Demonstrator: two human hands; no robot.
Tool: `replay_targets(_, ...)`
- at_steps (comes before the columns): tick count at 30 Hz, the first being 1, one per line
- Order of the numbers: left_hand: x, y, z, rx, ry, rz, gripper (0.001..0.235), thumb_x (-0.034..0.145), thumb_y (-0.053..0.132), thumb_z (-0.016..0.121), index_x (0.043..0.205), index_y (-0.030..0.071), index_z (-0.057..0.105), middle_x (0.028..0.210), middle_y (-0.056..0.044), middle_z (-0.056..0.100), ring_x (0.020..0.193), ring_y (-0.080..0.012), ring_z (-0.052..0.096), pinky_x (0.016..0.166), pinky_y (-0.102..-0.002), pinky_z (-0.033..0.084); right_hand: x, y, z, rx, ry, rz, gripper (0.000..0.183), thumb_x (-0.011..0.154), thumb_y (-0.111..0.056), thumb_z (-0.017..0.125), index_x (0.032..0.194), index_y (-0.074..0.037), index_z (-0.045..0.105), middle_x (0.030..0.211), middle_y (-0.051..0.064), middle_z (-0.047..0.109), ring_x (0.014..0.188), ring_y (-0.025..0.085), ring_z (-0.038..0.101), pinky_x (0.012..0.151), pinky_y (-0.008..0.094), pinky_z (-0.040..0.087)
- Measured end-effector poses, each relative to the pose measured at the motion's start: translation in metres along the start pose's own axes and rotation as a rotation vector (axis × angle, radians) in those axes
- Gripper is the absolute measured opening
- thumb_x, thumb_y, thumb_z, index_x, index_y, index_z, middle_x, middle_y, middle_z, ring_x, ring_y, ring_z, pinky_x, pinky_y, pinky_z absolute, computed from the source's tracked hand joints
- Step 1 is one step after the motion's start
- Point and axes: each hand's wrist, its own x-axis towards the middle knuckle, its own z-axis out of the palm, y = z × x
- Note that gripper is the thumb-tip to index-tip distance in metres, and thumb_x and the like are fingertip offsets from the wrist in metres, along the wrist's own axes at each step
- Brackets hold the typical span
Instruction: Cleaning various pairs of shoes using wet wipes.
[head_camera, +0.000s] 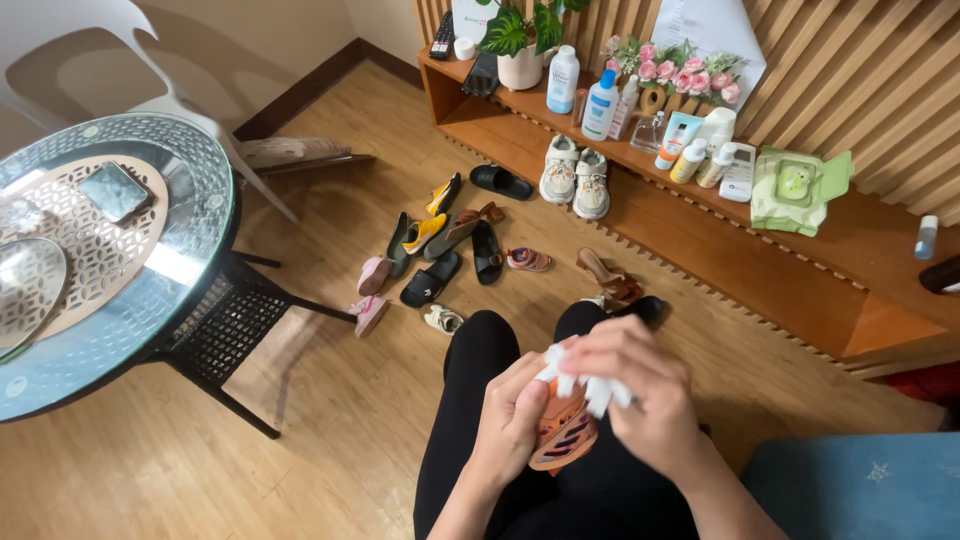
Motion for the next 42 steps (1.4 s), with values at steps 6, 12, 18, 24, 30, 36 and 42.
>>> replay_targets(6, -0.005, -0.006, 0.004, 0.048, 0.005, 0.037, 0.05, 0.11, 0.037, 0.035, 0.101, -0.001, 0.066, 0.096, -0.012, 0.064, 0.081, -0.0224, 0.059, 0.074, -0.034, 0.046, 0.004, -0.013, 0.001, -0.018, 0.033, -0.007, 0.027, 0.09, 0.01, 0.049, 0.098, -0.002, 0.072, 0.105, 0.01, 0.073, 0.095, 0.026, 0.065, 0.089, 0.036, 0.054)
replay_targets(12, -0.006, 0.011, -0.006, -0.051, -0.02, 0.062, 0.071, 0.109, 0.058, 0.029, 0.136, 0.002, 0.063, 0.109, -0.015, 0.07, 0.095, -0.0228, 0.066, 0.086, -0.032, 0.047, -0.007, 0.008, -0.011, 0.198, 0.126, 0.284, 0.016, 0.094, 0.004, 0.062, 0.097, -0.007, 0.072, 0.1, 0.01, 0.071, 0.092, 0.02, 0.068, 0.089, 0.03, 0.052)
replay_targets(18, -0.005, 0.02, -0.008, -0.045, -0.059, 0.07, 0.072, 0.109, 0.061, 0.032, 0.136, 0.002, 0.064, 0.105, -0.017, 0.067, 0.089, -0.0225, 0.063, 0.08, -0.032, 0.047, -0.004, -0.013, -0.007, 0.193, -0.016, 0.108, 0.04, 0.087, 0.016, 0.052, 0.111, -0.009, 0.073, 0.105, 0.011, 0.072, 0.096, 0.024, 0.068, 0.087, 0.033, 0.053)
replay_targets(24, -0.009, 0.011, -0.012, 0.123, -0.087, 0.053, 0.046, 0.101, 0.027, 0.047, 0.142, 0.01, 0.06, 0.11, -0.013, 0.067, 0.098, -0.0239, 0.068, 0.09, -0.032, 0.051, -0.008, -0.025, -0.004, -0.05, -0.121, -0.134, 0.03, 0.094, 0.01, 0.047, 0.112, 0.0, 0.068, 0.113, 0.014, 0.068, 0.102, 0.031, 0.062, 0.098, 0.043, 0.055)
replay_targets(30, -0.013, 0.018, -0.012, 0.035, -0.067, 0.152, 0.079, 0.11, 0.065, 0.025, 0.139, 0.0, 0.059, 0.11, -0.019, 0.065, 0.095, -0.0276, 0.066, 0.086, -0.034, 0.05, -0.007, -0.001, -0.015, -0.051, -0.038, -0.024, 0.039, 0.084, 0.01, 0.044, 0.108, -0.002, 0.072, 0.108, 0.013, 0.07, 0.1, 0.031, 0.063, 0.092, 0.042, 0.053)
replay_targets(36, -0.01, 0.023, -0.016, 0.025, -0.076, 0.104, 0.073, 0.108, 0.062, 0.034, 0.145, 0.003, 0.056, 0.094, -0.01, 0.058, 0.078, -0.0201, 0.054, 0.074, -0.03, 0.042, -0.006, -0.021, -0.029, 0.04, 0.042, 0.064, 0.032, 0.087, 0.007, 0.062, 0.117, -0.002, 0.07, 0.118, 0.014, 0.072, 0.103, 0.028, 0.067, 0.091, 0.035, 0.055)
replay_targets(42, -0.005, 0.032, -0.023, -0.048, -0.291, -0.149, 0.108, 0.084, 0.09, 0.04, 0.156, 0.009, 0.035, 0.114, -0.004, 0.066, 0.092, -0.0143, 0.061, 0.086, -0.029, 0.047, -0.005, -0.01, -0.02, 0.013, -0.161, 0.137, 0.053, 0.075, 0.009, 0.047, 0.119, -0.006, 0.073, 0.116, 0.01, 0.073, 0.107, 0.026, 0.061, 0.096, 0.036, 0.051)
